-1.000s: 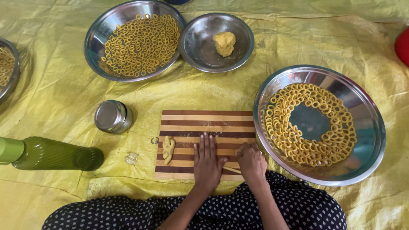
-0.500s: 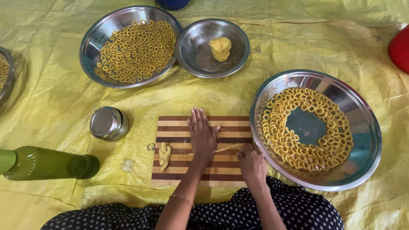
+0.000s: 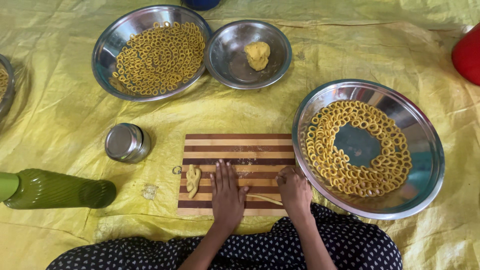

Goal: The person sits on a yellow tarp and repeatedly rolls small pieces of yellow dough into thin strips on a wooden board, then joins the ends to form rings. The finished rings are placed into a large metal bowl. A second bowl of finished rings and a smaller bowl of raw dough are visible nearby.

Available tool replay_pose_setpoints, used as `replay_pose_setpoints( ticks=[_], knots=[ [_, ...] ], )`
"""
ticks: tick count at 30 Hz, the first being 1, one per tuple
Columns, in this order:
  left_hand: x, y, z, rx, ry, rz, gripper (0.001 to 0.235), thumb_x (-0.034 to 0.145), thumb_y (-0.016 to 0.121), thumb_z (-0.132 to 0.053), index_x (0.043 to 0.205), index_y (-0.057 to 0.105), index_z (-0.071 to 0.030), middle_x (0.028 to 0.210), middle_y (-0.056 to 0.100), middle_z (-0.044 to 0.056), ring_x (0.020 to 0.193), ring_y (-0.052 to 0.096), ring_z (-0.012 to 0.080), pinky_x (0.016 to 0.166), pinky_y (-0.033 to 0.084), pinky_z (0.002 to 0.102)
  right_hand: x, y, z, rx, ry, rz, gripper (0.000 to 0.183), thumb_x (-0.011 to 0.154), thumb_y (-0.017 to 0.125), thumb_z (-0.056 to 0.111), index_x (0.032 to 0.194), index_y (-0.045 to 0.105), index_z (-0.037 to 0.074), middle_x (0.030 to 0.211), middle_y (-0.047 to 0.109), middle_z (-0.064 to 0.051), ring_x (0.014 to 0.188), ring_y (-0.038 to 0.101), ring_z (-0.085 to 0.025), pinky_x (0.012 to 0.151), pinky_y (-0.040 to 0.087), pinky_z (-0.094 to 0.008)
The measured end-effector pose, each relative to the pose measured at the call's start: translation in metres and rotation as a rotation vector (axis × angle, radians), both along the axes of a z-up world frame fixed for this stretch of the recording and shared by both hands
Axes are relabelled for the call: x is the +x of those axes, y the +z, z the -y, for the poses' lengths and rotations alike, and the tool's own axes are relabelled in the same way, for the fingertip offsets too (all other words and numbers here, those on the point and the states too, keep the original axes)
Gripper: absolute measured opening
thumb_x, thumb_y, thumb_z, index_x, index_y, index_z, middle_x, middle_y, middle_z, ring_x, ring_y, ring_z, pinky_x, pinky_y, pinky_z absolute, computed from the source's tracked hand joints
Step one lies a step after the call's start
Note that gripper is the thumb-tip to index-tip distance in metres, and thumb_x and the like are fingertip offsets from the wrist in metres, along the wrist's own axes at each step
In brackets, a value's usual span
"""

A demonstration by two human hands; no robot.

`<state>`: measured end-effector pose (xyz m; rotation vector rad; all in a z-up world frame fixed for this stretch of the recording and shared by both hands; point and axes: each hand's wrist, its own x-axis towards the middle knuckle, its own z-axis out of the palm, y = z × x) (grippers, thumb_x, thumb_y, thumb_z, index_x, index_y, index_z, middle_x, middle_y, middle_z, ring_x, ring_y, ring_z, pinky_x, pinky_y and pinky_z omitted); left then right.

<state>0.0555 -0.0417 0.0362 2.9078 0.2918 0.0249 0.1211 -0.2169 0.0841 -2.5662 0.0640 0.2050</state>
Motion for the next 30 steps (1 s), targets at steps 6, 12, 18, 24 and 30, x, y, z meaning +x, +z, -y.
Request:
replay_pose_setpoints(
  ticks=[6,12,18,24,30],
  knots=[
    [0.064,-0.007,-0.018,0.103,0.021,0.092,0.084,0.102,0.001,-0.061,0.158,-0.001,0.001,0.166,-0.008,0.021,0.153,-0.01,0.0319,0.126,0.0,0.049,0.006,-0.003,-0.001,0.003,0.005,-0.036,0.015,0.087,0.072,0.024,0.096,0.075,0.011,0.11,0.07,-0.004,0.091,0.071,-0.027,0.079,0.057,-0.043],
    [0.13,-0.013,-0.043,0.032,0.135,0.113,0.083,0.101,0.001,-0.06,0.159,0.001,0.0,0.168,-0.008,0.018,0.155,-0.009,0.0281,0.127,0.001,0.048,0.007,-0.002,-0.002,-0.003,-0.013,-0.069,0.014,0.089,0.07,0.024,0.097,0.074,0.012,0.111,0.07,-0.004,0.092,0.071,-0.027,0.08,0.057,-0.044],
    [0.095,-0.019,-0.031,0.02,0.008,0.227,0.084,0.105,0.005,-0.059,0.159,0.001,0.005,0.168,-0.005,0.021,0.156,-0.007,0.0296,0.129,0.003,0.047,0.005,-0.004,-0.004,-0.044,0.022,-0.056,0.016,0.09,0.07,0.024,0.099,0.072,0.011,0.112,0.068,-0.006,0.093,0.071,-0.029,0.08,0.057,-0.044],
    [0.02,-0.005,-0.01,0.083,-0.023,-0.15,0.084,0.102,0.007,-0.06,0.159,-0.003,0.0,0.166,-0.012,0.015,0.153,-0.012,0.0283,0.125,0.0,0.047,0.001,0.0,-0.012,-0.036,0.074,0.076,0.022,0.091,0.07,0.016,0.109,0.066,0.004,0.11,0.068,-0.014,0.089,0.072,-0.029,0.071,0.062,-0.041],
    [-0.012,0.004,-0.026,-0.432,0.021,0.199,0.079,0.109,0.006,-0.054,0.159,0.001,0.007,0.17,-0.007,0.024,0.157,-0.008,0.0366,0.129,0.003,0.049,-0.025,-0.013,-0.036,0.072,0.272,0.147,0.019,0.096,0.064,0.007,0.114,0.067,0.006,0.116,0.065,-0.015,0.081,0.072,-0.029,0.061,0.062,-0.038]
  ],
)
